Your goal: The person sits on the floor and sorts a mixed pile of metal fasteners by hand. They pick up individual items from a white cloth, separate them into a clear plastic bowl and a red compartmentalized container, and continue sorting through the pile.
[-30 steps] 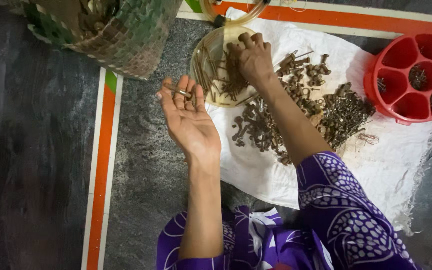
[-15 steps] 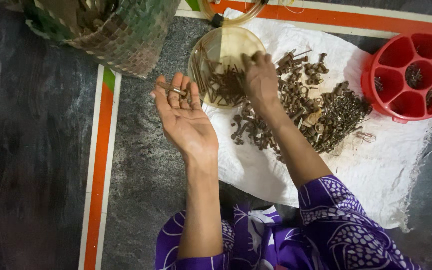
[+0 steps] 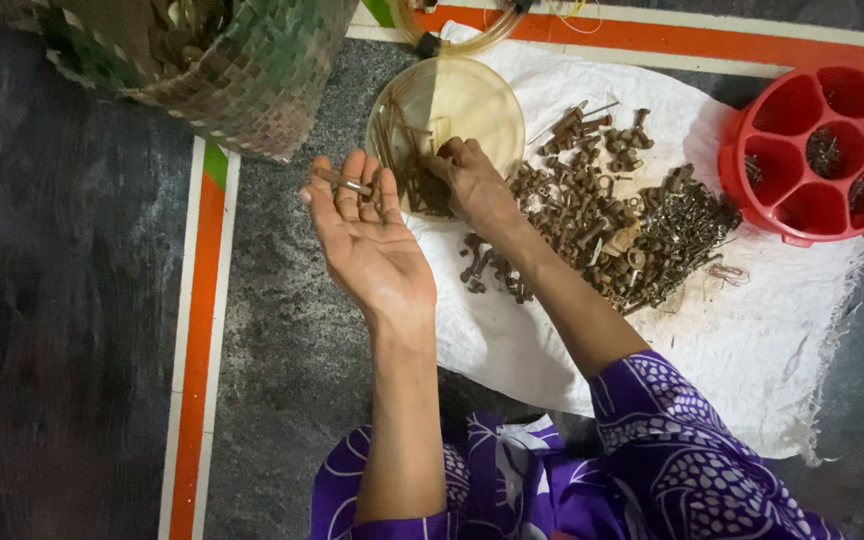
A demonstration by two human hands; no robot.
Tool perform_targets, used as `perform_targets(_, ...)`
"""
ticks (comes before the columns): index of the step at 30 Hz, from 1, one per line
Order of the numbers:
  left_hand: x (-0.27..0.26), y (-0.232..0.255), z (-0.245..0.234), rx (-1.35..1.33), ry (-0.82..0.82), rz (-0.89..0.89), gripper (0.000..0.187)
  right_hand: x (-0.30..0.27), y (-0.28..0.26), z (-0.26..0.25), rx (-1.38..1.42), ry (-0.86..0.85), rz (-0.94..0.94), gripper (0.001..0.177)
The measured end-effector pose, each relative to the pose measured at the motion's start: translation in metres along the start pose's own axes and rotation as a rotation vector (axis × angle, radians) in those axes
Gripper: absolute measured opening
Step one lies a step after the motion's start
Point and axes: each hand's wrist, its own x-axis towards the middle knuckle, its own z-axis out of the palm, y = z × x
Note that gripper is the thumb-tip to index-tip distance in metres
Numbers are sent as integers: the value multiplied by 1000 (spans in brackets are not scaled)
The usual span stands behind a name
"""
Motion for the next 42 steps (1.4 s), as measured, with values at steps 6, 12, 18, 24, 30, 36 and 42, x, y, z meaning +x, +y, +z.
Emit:
perform_targets(6, 3, -7, -6, -3, -5, -38, 62, 10, 4, 1, 4, 13, 175, 59)
perform_targets(12, 6, -19, -6, 23, -30, -110, 70, 9, -14, 12, 101, -40, 156, 58)
perform_targets(18, 9, -36, -9, 96, -18, -202, 80, -1, -14, -30, 458, 13, 51, 60)
perform_targets(24, 6, -52, -8, 197, -94, -253, 68, -35, -1, -76, 909, 44, 648, 26)
perform_targets(30, -6, -60, -6, 240, -216, -293, 32, -55, 68, -121, 428, 341, 493, 25)
perform_targets(36, -9, -71, -1, 146, -294, -397, 35, -43, 136, -120, 183, 146, 552, 20)
perform_targets(42, -11, -81, -1, 26, -333, -599, 64, -59, 146, -97, -177, 95, 345, 25)
